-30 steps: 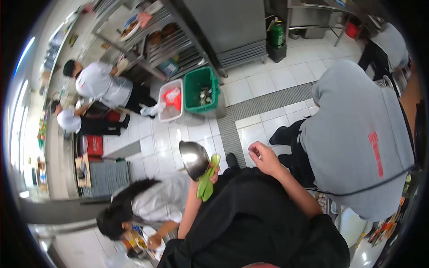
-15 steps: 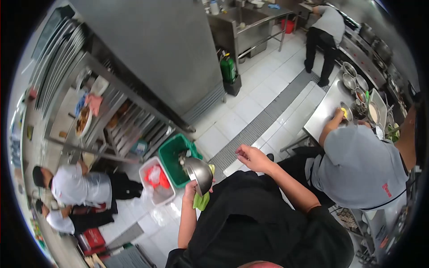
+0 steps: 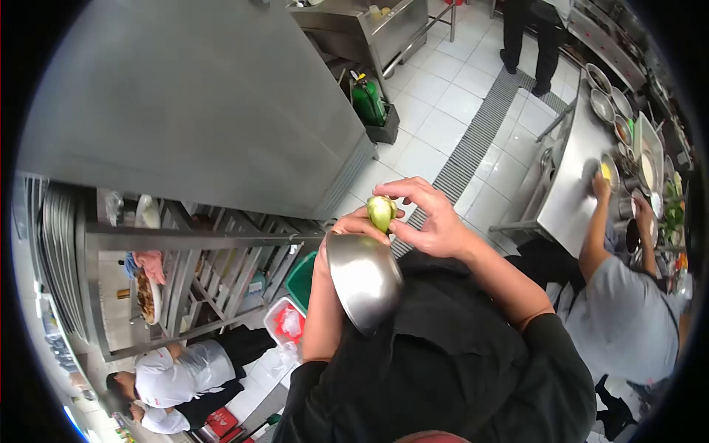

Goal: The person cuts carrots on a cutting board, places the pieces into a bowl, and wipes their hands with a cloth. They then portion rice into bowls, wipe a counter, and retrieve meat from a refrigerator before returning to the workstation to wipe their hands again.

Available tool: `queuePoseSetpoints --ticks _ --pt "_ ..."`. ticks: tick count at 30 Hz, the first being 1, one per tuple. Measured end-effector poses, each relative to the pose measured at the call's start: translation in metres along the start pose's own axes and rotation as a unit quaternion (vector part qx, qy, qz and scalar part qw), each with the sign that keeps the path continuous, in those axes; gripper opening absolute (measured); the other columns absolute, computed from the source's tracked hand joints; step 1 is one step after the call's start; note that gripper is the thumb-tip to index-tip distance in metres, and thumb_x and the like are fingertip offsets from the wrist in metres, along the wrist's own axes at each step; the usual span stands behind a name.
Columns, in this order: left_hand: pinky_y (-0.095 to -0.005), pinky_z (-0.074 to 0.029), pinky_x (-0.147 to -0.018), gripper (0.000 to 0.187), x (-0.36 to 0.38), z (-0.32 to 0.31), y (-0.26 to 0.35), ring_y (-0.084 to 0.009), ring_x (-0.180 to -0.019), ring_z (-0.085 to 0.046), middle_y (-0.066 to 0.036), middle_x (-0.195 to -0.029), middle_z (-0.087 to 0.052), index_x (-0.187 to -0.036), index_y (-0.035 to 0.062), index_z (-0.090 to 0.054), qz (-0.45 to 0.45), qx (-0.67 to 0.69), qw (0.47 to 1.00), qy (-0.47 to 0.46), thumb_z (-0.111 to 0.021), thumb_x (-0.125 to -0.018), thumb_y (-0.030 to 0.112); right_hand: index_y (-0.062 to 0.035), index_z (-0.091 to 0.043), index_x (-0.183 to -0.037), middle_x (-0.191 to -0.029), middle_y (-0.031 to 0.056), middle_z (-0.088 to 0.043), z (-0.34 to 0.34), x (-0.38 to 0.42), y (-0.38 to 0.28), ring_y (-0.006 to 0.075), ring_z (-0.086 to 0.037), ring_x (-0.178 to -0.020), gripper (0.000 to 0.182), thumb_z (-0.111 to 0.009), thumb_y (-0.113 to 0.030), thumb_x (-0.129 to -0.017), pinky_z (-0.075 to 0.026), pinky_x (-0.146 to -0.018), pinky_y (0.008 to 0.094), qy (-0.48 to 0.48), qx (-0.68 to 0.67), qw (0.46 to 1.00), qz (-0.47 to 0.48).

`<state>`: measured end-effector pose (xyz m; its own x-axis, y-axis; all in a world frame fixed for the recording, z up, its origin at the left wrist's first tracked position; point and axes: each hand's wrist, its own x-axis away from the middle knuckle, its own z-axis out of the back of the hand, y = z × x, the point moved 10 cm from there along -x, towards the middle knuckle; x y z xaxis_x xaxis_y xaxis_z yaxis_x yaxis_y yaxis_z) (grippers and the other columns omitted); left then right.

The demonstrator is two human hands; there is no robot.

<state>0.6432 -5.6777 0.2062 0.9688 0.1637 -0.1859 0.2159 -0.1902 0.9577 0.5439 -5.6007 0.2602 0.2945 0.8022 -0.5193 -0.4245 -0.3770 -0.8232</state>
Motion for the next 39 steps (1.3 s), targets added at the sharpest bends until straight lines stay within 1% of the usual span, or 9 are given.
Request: queuePoseSetpoints --ticks 5,7,8,11,12,23,25,30,39 --pt "-0.0459 -0.039 -0.102 0.105 -0.072 0.039 0.006 -0.0369 -0.122 -0.053 -0.026 -0.128 -0.056 -0.093 -0.0004 -0.077 0.014 0.006 0.998 -0.059 -0.038 -0.072 0.095 -0.005 -0.062 -0.12 -0.114 0.0082 -0.068 0.034 -0.063 0.045 0.0193 -0.062 -0.1 0.044 -0.073 -0.008 -0.077 -0.048 -0.082 0.0317 -0.052 -0.109 0.992 -0.022" --pt "-0.0448 -0.039 -0.103 0.086 -0.102 0.052 0.003 -0.0352 -0.12 -0.054 -0.025 -0.127 -0.057 -0.094 -0.001 -0.076 0.039 -0.037 0.996 -0.065 -0.048 -0.078 0.078 -0.0038 -0.063 -0.118 -0.11 0.009 -0.068 0.055 -0.085 0.055 0.0182 -0.062 -0.098 0.042 -0.076 -0.011 -0.078 -0.049 -0.078 0.03 -0.044 -0.105 0.993 -0.036" --pt "-0.0427 -0.039 -0.103 0.063 -0.119 0.055 0.003 -0.0338 -0.118 -0.055 -0.023 -0.127 -0.057 -0.097 -0.0027 -0.074 0.046 -0.064 0.995 -0.067 -0.055 -0.074 0.052 -0.0018 -0.065 -0.117 -0.099 0.0063 -0.066 0.067 -0.09 0.069 0.0145 -0.062 -0.085 0.04 -0.075 -0.011 -0.079 -0.05 -0.072 0.0283 -0.017 -0.075 0.995 -0.065" --pt "-0.0398 -0.039 -0.104 0.056 -0.171 0.065 -0.016 -0.0332 -0.12 -0.055 -0.022 -0.13 -0.057 -0.1 -0.0041 -0.073 0.113 -0.143 0.98 -0.078 -0.054 -0.063 0.034 0.0011 -0.065 -0.117 -0.095 0.0062 -0.069 0.096 -0.09 0.128 0.0116 -0.062 -0.078 0.039 -0.073 -0.007 -0.08 -0.052 -0.07 0.0266 0.053 -0.123 0.968 -0.211" --pt "-0.0384 -0.039 -0.105 0.054 -0.186 0.072 -0.028 -0.0336 -0.122 -0.054 -0.021 -0.133 -0.056 -0.102 -0.0048 -0.072 0.122 -0.138 0.98 -0.078 -0.054 -0.064 0.03 0.0032 -0.065 -0.117 -0.09 0.0061 -0.069 0.114 -0.096 0.13 0.0096 -0.062 -0.076 0.036 -0.07 -0.002 -0.081 -0.054 -0.072 0.0261 0.116 -0.125 0.97 -0.174" --pt "-0.038 -0.044 -0.102 0.048 -0.359 0.098 -0.109 -0.0304 -0.125 -0.054 -0.021 -0.138 -0.05 -0.102 -0.0075 -0.071 0.088 0.113 0.981 -0.131 -0.054 -0.087 0.035 -0.0012 -0.07 -0.105 -0.092 0.0116 -0.067 0.229 -0.155 0.196 0.0227 -0.068 -0.081 0.023 -0.068 -0.006 -0.083 -0.057 -0.069 0.0342 0.223 0.169 0.942 -0.185" --pt "-0.0377 -0.049 -0.097 0.052 -0.391 0.118 -0.136 -0.0294 -0.116 -0.06 -0.02 -0.132 -0.056 -0.109 -0.0079 -0.069 0.132 0.143 0.977 -0.092 -0.056 -0.09 0.039 -0.0005 -0.071 -0.102 -0.089 0.0136 -0.065 0.255 -0.171 0.192 0.0274 -0.067 -0.08 0.022 -0.065 -0.008 -0.082 -0.055 -0.069 0.0376 0.239 0.278 0.914 -0.176" --pt "-0.0393 -0.053 -0.095 0.054 -0.458 0.102 -0.137 -0.0271 -0.106 -0.066 -0.017 -0.12 -0.066 -0.13 -0.0069 -0.057 0.181 0.33 0.898 -0.228 -0.054 -0.095 0.035 -0.0032 -0.071 -0.102 -0.092 0.0109 -0.061 0.292 -0.206 0.194 0.0299 -0.064 -0.086 0.021 -0.064 -0.009 -0.083 -0.054 -0.076 0.0376 0.274 0.348 0.877 -0.185" --pt "-0.048 -0.04 -0.11 0.06 -0.545 0.032 -0.139 -0.0287 -0.133 -0.047 -0.015 -0.149 -0.044 -0.148 -0.0008 -0.04 0.229 0.425 0.826 -0.291 -0.053 -0.098 0.03 -0.0104 -0.066 -0.101 -0.088 0.0089 -0.058 0.341 -0.172 0.161 0.0295 -0.059 -0.088 0.014 -0.065 -0.007 -0.087 -0.05 -0.079 0.0402 0.391 0.46 0.776 -0.182"
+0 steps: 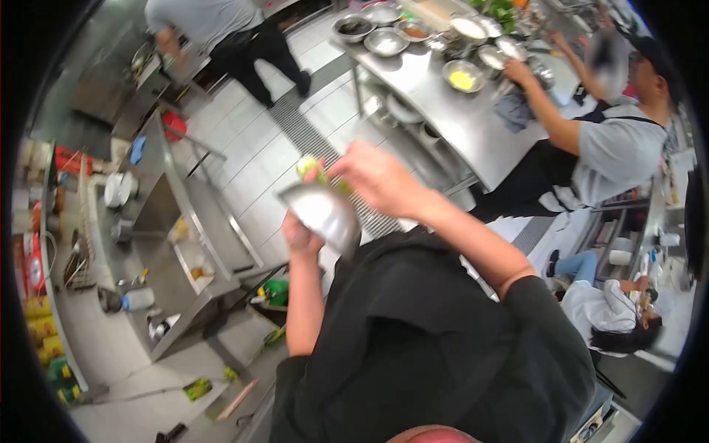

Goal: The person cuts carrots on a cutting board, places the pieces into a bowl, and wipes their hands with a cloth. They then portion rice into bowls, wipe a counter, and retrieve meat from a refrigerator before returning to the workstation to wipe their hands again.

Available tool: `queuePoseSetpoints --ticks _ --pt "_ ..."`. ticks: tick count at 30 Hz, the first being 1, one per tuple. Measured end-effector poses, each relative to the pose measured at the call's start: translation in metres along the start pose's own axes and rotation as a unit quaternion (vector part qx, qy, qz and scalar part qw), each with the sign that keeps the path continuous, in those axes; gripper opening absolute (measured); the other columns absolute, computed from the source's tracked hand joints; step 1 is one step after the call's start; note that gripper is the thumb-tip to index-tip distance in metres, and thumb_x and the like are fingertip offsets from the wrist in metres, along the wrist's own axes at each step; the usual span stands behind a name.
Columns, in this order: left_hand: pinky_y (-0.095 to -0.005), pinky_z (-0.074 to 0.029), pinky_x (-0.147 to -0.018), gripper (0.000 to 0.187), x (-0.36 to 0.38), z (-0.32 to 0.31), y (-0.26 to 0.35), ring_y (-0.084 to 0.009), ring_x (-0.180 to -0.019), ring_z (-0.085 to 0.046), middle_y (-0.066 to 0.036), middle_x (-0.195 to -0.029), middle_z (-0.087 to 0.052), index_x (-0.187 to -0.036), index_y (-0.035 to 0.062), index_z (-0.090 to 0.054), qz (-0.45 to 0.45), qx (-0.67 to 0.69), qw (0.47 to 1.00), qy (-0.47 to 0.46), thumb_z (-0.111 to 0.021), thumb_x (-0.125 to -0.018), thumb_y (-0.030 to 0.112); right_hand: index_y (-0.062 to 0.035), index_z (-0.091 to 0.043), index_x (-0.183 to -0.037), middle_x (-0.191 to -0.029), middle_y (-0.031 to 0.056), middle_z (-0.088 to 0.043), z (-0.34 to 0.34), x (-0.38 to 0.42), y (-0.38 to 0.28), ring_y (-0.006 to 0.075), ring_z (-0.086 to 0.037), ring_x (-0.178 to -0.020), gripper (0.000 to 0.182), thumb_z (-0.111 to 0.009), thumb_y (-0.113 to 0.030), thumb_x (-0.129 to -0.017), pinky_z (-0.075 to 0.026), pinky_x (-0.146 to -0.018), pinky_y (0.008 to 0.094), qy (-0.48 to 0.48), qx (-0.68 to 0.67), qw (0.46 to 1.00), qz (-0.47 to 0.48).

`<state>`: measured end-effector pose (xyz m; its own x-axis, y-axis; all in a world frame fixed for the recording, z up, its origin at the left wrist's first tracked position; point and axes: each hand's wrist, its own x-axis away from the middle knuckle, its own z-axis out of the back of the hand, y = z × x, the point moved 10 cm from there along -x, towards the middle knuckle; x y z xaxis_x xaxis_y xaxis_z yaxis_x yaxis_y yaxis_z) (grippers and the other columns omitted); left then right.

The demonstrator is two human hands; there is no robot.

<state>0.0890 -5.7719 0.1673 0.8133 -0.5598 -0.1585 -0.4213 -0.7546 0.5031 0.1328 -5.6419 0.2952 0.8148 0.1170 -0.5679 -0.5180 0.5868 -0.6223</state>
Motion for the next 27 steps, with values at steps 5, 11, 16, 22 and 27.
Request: queuePoseSetpoints --ticks 5,11,16,22,27 --pt "-0.0566 -0.034 -0.114 0.067 -0.041 0.015 0.048 -0.0301 -0.137 -0.04 -0.01 -0.156 -0.033 -0.151 0.0089 -0.037 -0.113 0.069 0.99 -0.046 -0.055 -0.096 0.044 -0.0036 -0.064 -0.106 -0.093 0.0037 -0.06 0.058 0.028 0.058 0.0134 -0.058 -0.082 0.011 -0.065 -0.004 -0.094 -0.049 -0.075 0.0274 0.209 -0.141 0.951 -0.181" --pt "-0.0637 -0.017 -0.119 0.055 -0.058 0.037 0.074 -0.0372 -0.146 -0.029 -0.006 -0.164 -0.02 -0.153 0.0127 -0.037 -0.048 0.235 0.967 -0.09 -0.043 -0.102 0.034 -0.0084 -0.053 -0.115 -0.094 0.0045 -0.06 0.09 0.086 0.16 0.0137 -0.06 -0.086 0.021 -0.06 -0.022 -0.101 -0.052 -0.079 0.0293 0.411 -0.459 0.732 -0.292" --pt "-0.0603 -0.029 -0.113 0.051 -0.081 0.045 0.066 -0.0351 -0.129 -0.047 -0.008 -0.163 -0.023 -0.151 0.0134 -0.041 0.005 0.285 0.949 -0.135 -0.046 -0.103 0.029 -0.0144 -0.046 -0.119 -0.097 0.0129 -0.06 0.066 0.095 0.2 0.0241 -0.061 -0.086 0.027 -0.057 -0.032 -0.1 -0.056 -0.077 0.0369 0.4 -0.591 0.56 -0.42" --pt "-0.0393 -0.054 -0.084 0.063 -0.11 0.119 0.051 -0.0234 -0.099 -0.063 -0.02 -0.155 -0.036 -0.148 0.0043 -0.04 0.069 -0.025 0.992 0.103 -0.055 -0.094 0.035 -0.0116 -0.047 -0.126 -0.089 0.0096 -0.062 0.022 0.088 0.24 0.0172 -0.055 -0.061 0.043 -0.06 -0.008 -0.085 -0.046 -0.056 0.0289 0.33 -0.554 0.604 -0.468" --pt "-0.0456 -0.049 -0.1 0.05 -0.102 0.224 0.058 -0.0297 -0.119 -0.058 -0.017 -0.141 -0.052 -0.144 -0.0007 -0.041 0.108 -0.091 0.961 0.237 -0.051 -0.098 0.017 -0.0096 -0.032 -0.14 -0.095 0.0104 -0.064 -0.041 0.052 0.231 0.0195 -0.064 -0.078 0.056 -0.06 -0.008 -0.091 -0.052 -0.071 0.0329 0.18 -0.599 0.625 -0.467"
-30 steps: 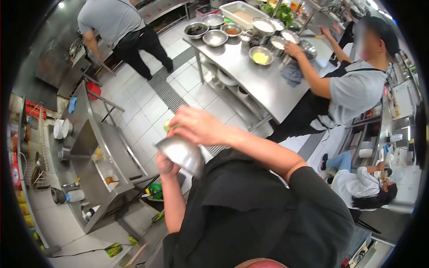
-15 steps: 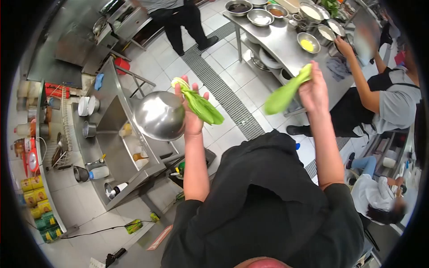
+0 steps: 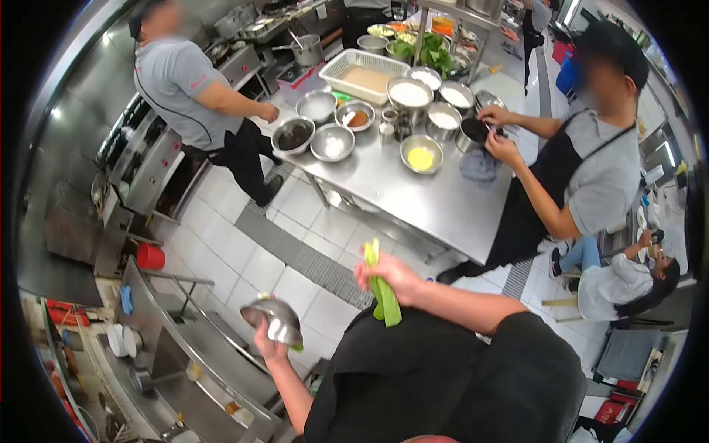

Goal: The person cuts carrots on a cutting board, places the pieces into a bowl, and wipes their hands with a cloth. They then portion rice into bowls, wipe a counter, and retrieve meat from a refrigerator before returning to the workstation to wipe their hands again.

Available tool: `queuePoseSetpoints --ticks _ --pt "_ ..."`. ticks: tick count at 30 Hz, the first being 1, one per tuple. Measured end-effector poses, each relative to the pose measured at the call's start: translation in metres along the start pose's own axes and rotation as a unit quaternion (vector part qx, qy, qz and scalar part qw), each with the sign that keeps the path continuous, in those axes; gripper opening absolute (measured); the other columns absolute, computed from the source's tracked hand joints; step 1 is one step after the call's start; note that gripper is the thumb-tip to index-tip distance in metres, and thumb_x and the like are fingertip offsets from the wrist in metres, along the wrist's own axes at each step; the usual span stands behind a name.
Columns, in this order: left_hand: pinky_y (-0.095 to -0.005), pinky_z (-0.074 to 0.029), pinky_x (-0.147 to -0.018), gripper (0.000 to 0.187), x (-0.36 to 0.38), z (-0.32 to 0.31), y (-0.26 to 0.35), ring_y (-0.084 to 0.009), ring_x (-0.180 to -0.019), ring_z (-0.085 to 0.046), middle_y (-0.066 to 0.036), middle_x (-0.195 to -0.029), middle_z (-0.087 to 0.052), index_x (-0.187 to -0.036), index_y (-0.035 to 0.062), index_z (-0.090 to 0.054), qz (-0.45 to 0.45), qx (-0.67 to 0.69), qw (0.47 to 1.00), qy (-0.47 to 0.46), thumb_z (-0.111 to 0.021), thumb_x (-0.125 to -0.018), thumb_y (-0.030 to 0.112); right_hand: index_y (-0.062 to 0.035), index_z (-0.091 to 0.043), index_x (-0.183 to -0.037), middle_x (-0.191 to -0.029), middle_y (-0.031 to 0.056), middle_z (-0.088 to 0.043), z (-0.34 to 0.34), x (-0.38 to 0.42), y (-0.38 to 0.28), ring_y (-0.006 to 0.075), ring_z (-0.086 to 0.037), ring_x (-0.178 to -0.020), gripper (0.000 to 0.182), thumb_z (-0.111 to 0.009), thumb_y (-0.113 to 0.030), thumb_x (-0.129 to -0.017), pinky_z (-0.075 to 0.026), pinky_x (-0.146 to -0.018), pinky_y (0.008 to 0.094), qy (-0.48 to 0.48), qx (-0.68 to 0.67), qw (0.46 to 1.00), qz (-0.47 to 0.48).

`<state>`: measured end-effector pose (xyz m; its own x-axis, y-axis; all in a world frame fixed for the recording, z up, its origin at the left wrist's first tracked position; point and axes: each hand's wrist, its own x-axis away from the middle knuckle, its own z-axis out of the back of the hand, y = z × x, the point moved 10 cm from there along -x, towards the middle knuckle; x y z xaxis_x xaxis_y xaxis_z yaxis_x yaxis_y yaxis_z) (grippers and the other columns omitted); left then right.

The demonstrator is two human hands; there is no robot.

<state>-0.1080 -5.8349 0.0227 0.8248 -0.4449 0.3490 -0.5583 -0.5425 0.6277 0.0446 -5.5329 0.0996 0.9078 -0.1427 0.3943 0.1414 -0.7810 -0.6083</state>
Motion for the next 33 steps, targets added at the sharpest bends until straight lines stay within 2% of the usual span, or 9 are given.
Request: queuePoseSetpoints --ticks 7,9,15,19,25,27,29,31,33 --pt "-0.0486 -0.05 -0.098 0.04 -0.032 0.105 -0.006 -0.0306 -0.111 -0.063 -0.014 -0.125 -0.062 -0.134 -0.0002 -0.051 0.002 -0.032 0.983 0.181 -0.052 -0.1 0.02 -0.0053 -0.045 -0.123 -0.092 0.004 -0.059 -0.059 -0.046 -0.035 0.0113 -0.059 -0.076 0.025 -0.052 -0.013 -0.1 -0.05 -0.077 0.0283 -0.264 0.256 0.925 -0.097" --pt "-0.0497 -0.049 -0.099 0.041 -0.04 0.114 -0.013 -0.0323 -0.113 -0.062 -0.015 -0.126 -0.062 -0.134 -0.0015 -0.051 0.056 -0.02 0.955 0.292 -0.052 -0.1 0.022 -0.0035 -0.046 -0.122 -0.09 0.0021 -0.057 -0.048 -0.076 -0.065 0.0099 -0.056 -0.075 0.027 -0.054 -0.017 -0.1 -0.05 -0.071 0.0268 -0.211 0.261 0.938 -0.09" --pt "-0.0525 -0.048 -0.099 0.046 -0.172 0.149 0.013 -0.0335 -0.115 -0.06 -0.017 -0.129 -0.06 -0.134 -0.0019 -0.05 0.084 -0.089 0.958 0.261 -0.051 -0.1 0.028 -0.0116 -0.047 -0.119 -0.088 0.0013 -0.055 0.057 -0.141 -0.236 0.0096 -0.052 -0.066 0.037 -0.052 -0.043 -0.101 -0.047 -0.056 0.0272 0.149 0.452 0.877 0.066" --pt "-0.0528 -0.048 -0.098 0.047 -0.256 0.128 0.024 -0.0339 -0.114 -0.06 -0.018 -0.128 -0.059 -0.136 -0.0011 -0.048 0.15 -0.063 0.957 0.24 -0.049 -0.1 0.029 -0.0136 -0.045 -0.11 -0.083 0.0004 -0.053 0.133 -0.155 -0.337 0.0098 -0.049 -0.063 0.028 -0.046 -0.041 -0.103 -0.044 -0.054 0.0263 0.199 0.27 0.931 0.141" --pt "-0.0519 -0.048 -0.099 0.05 -0.332 0.146 0.032 -0.0352 -0.117 -0.058 -0.019 -0.13 -0.057 -0.139 -0.0019 -0.045 0.156 -0.125 0.937 0.286 -0.047 -0.099 0.029 -0.0034 -0.062 -0.103 -0.086 0.0062 -0.063 0.243 -0.187 -0.502 0.018 -0.054 -0.067 0.024 -0.055 -0.027 -0.1 -0.046 -0.066 0.0332 0.337 0.525 0.742 0.247" --pt "-0.0514 -0.048 -0.099 0.05 -0.331 0.15 0.022 -0.0352 -0.116 -0.058 -0.019 -0.13 -0.057 -0.138 -0.002 -0.046 0.174 -0.143 0.927 0.299 -0.048 -0.099 0.029 0.0 -0.064 -0.105 -0.085 0.0124 -0.066 0.274 -0.201 -0.551 0.0214 -0.06 -0.076 0.027 -0.059 -0.024 -0.096 -0.049 -0.072 0.0349 0.421 0.7 0.565 0.112" --pt "-0.051 -0.047 -0.099 0.05 -0.338 0.158 0.009 -0.0353 -0.115 -0.058 -0.019 -0.13 -0.057 -0.137 -0.0022 -0.047 0.199 -0.167 0.916 0.307 -0.049 -0.098 0.028 0.0003 -0.065 -0.107 -0.086 0.0168 -0.067 0.322 -0.215 -0.587 0.024 -0.062 -0.078 0.03 -0.061 -0.026 -0.093 -0.05 -0.075 0.0364 0.451 0.704 0.514 0.194" --pt "-0.0501 -0.047 -0.099 0.05 -0.339 0.195 -0.02 -0.0355 -0.114 -0.059 -0.019 -0.13 -0.058 -0.135 -0.0021 -0.048 0.227 -0.158 0.897 0.344 -0.049 -0.095 0.027 0.0007 -0.065 -0.11 -0.094 0.0189 -0.068 0.351 -0.23 -0.594 0.0251 -0.064 -0.084 0.032 -0.061 -0.027 -0.093 -0.051 -0.078 0.0389 0.447 0.653 0.596 0.137" --pt "-0.05 -0.047 -0.099 0.048 -0.337 0.203 -0.045 -0.0354 -0.115 -0.059 -0.019 -0.13 -0.058 -0.134 -0.0019 -0.049 0.268 -0.175 0.876 0.361 -0.049 -0.095 0.027 0.0021 -0.063 -0.114 -0.101 0.0205 -0.068 0.383 -0.238 -0.59 0.024 -0.064 -0.089 0.037 -0.061 -0.027 -0.092 -0.05 -0.081 0.0386 0.47 0.379 0.782 0.156"
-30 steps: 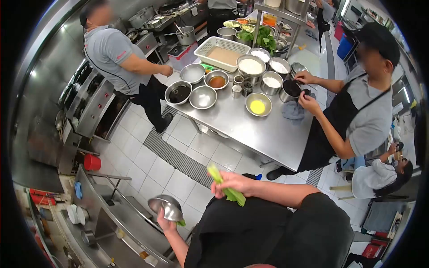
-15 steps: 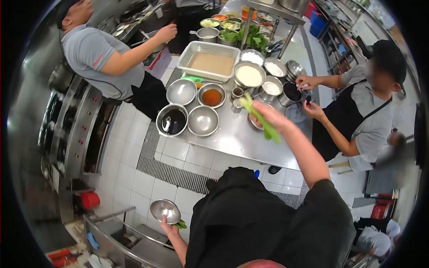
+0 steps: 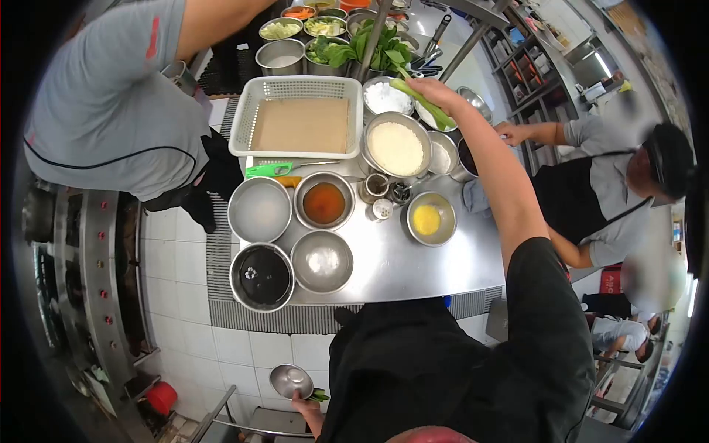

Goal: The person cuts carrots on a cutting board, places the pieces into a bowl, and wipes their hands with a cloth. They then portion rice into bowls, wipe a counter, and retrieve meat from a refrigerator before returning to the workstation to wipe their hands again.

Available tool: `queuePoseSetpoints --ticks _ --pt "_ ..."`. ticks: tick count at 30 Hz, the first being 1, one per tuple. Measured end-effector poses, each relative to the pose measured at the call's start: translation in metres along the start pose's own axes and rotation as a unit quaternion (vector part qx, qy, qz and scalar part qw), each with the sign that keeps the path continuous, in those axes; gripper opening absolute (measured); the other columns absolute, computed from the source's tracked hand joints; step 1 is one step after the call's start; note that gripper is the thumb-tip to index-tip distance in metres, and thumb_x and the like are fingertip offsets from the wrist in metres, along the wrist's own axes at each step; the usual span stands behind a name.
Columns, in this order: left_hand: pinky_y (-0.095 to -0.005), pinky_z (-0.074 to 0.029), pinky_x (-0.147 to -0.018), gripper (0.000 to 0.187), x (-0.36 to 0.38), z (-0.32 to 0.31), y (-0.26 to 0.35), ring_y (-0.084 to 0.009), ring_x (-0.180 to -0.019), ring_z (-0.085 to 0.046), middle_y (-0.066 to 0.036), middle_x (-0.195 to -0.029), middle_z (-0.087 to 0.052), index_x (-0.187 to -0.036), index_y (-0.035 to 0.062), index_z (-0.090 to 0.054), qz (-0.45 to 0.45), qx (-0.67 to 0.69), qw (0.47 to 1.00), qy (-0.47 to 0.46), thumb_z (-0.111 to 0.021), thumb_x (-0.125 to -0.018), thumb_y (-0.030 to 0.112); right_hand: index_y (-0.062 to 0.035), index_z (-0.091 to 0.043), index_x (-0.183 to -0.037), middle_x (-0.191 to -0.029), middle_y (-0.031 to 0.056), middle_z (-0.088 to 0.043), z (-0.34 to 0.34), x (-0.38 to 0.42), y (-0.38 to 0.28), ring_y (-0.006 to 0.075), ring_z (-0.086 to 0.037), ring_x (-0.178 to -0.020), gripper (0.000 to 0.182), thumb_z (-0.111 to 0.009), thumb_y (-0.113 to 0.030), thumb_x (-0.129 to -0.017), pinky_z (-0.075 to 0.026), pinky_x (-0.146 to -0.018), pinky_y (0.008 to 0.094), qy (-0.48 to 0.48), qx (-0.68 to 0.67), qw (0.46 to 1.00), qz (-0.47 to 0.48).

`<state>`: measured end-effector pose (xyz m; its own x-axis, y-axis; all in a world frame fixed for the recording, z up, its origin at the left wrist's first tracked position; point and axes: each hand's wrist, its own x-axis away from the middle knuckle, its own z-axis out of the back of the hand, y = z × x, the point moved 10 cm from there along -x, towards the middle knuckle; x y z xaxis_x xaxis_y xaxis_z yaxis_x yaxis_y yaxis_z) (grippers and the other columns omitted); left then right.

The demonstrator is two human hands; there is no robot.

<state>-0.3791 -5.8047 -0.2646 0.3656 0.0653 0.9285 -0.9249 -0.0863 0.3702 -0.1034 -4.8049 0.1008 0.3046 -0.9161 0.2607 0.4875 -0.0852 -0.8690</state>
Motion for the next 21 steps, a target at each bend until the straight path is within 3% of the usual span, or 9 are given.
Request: queuePoseSetpoints --ticks 2,4,5,8,10,13,16,19,21 --pt "-0.0499 -0.047 -0.1 0.047 -0.009 -0.001 -0.023 -0.0353 -0.116 -0.058 -0.019 -0.13 -0.058 -0.133 -0.0018 -0.051 0.036 -0.023 0.999 0.018 -0.049 -0.094 0.026 0.0031 -0.061 -0.118 -0.101 0.0183 -0.067 -0.001 0.004 -0.008 0.0191 -0.062 -0.092 0.044 -0.064 -0.031 -0.091 -0.048 -0.083 0.0372 -0.017 0.081 0.995 -0.047" --pt "-0.0498 -0.047 -0.1 0.045 -0.02 -0.015 -0.031 -0.0352 -0.115 -0.059 -0.019 -0.128 -0.06 -0.131 -0.0018 -0.053 0.028 -0.071 0.997 0.006 -0.049 -0.095 0.025 0.0009 -0.063 -0.116 -0.098 0.0223 -0.066 -0.003 -0.012 -0.03 0.026 -0.064 -0.095 0.044 -0.066 -0.034 -0.09 -0.049 -0.083 0.0403 -0.021 0.392 0.909 0.136" --pt "-0.0498 -0.047 -0.1 0.045 -0.025 -0.023 -0.032 -0.0352 -0.115 -0.059 -0.019 -0.128 -0.06 -0.131 -0.0018 -0.053 0.03 -0.074 0.997 0.002 -0.049 -0.095 0.025 -0.0012 -0.058 -0.122 -0.1 0.0263 -0.066 -0.002 -0.031 -0.023 0.0362 -0.065 -0.097 0.045 -0.065 -0.034 -0.092 -0.049 -0.083 0.0458 -0.02 0.465 0.869 0.169" --pt "-0.0499 -0.048 -0.098 0.044 -0.048 -0.032 -0.044 -0.0348 -0.114 -0.06 -0.018 -0.127 -0.06 -0.131 -0.0012 -0.053 0.051 -0.067 0.996 -0.03 -0.049 -0.095 0.024 -0.0011 -0.049 -0.13 -0.107 0.0278 -0.067 -0.007 -0.028 -0.047 0.0423 -0.064 -0.102 0.049 -0.063 -0.029 -0.092 -0.05 -0.086 0.0495 0.018 0.492 0.868 0.067" --pt "-0.0494 -0.048 -0.097 0.045 -0.05 -0.033 -0.044 -0.0343 -0.114 -0.06 -0.017 -0.127 -0.06 -0.131 -0.0009 -0.053 0.056 -0.084 0.995 -0.028 -0.05 -0.094 0.024 -0.0028 -0.045 -0.132 -0.105 0.0258 -0.068 -0.013 -0.048 -0.048 0.0421 -0.066 -0.1 0.048 -0.062 -0.028 -0.094 -0.051 -0.086 0.0497 0.028 0.505 0.855 0.117" --pt "-0.0482 -0.049 -0.096 0.046 -0.053 -0.037 -0.044 -0.0343 -0.111 -0.061 -0.017 -0.125 -0.062 -0.131 -0.0009 -0.053 0.057 -0.062 0.996 -0.041 -0.05 -0.094 0.025 -0.0038 -0.052 -0.124 -0.101 0.0213 -0.07 -0.016 -0.082 -0.042 0.0384 -0.068 -0.097 0.037 -0.058 -0.027 -0.096 -0.054 -0.08 0.0499 0.045 0.573 0.816 0.059" --pt "-0.0465 -0.049 -0.096 0.046 -0.05 -0.034 -0.046 -0.0337 -0.109 -0.062 -0.016 -0.123 -0.063 -0.13 -0.0005 -0.054 0.047 -0.074 0.996 -0.021 -0.05 -0.093 0.026 -0.0048 -0.058 -0.119 -0.102 0.0191 -0.071 -0.016 -0.096 -0.052 0.0369 -0.069 -0.096 0.029 -0.056 -0.022 -0.096 -0.055 -0.078 0.0487 0.093 0.612 0.782 0.07" --pt "-0.0454 -0.049 -0.096 0.043 -0.046 -0.03 -0.058 -0.033 -0.109 -0.062 -0.016 -0.122 -0.063 -0.127 -0.0003 -0.056 0.059 -0.069 0.996 0.009 -0.049 -0.093 0.025 -0.0063 -0.068 -0.104 -0.1 0.0153 -0.072 -0.027 -0.111 -0.053 0.0325 -0.071 -0.095 0.019 -0.06 -0.017 -0.09 -0.056 -0.077 0.0461 0.108 0.659 0.739 0.089" --pt "-0.0452 -0.049 -0.096 0.041 -0.043 -0.045 -0.063 -0.0324 -0.108 -0.062 -0.015 -0.121 -0.064 -0.124 -0.0002 -0.058 0.029 -0.162 0.984 -0.066 -0.048 -0.093 0.024 -0.0073 -0.071 -0.097 -0.098 0.0137 -0.072 -0.037 -0.119 -0.054 0.0306 -0.071 -0.094 0.015 -0.062 -0.015 -0.087 -0.056 -0.077 0.0449 0.104 0.695 0.703 0.11"
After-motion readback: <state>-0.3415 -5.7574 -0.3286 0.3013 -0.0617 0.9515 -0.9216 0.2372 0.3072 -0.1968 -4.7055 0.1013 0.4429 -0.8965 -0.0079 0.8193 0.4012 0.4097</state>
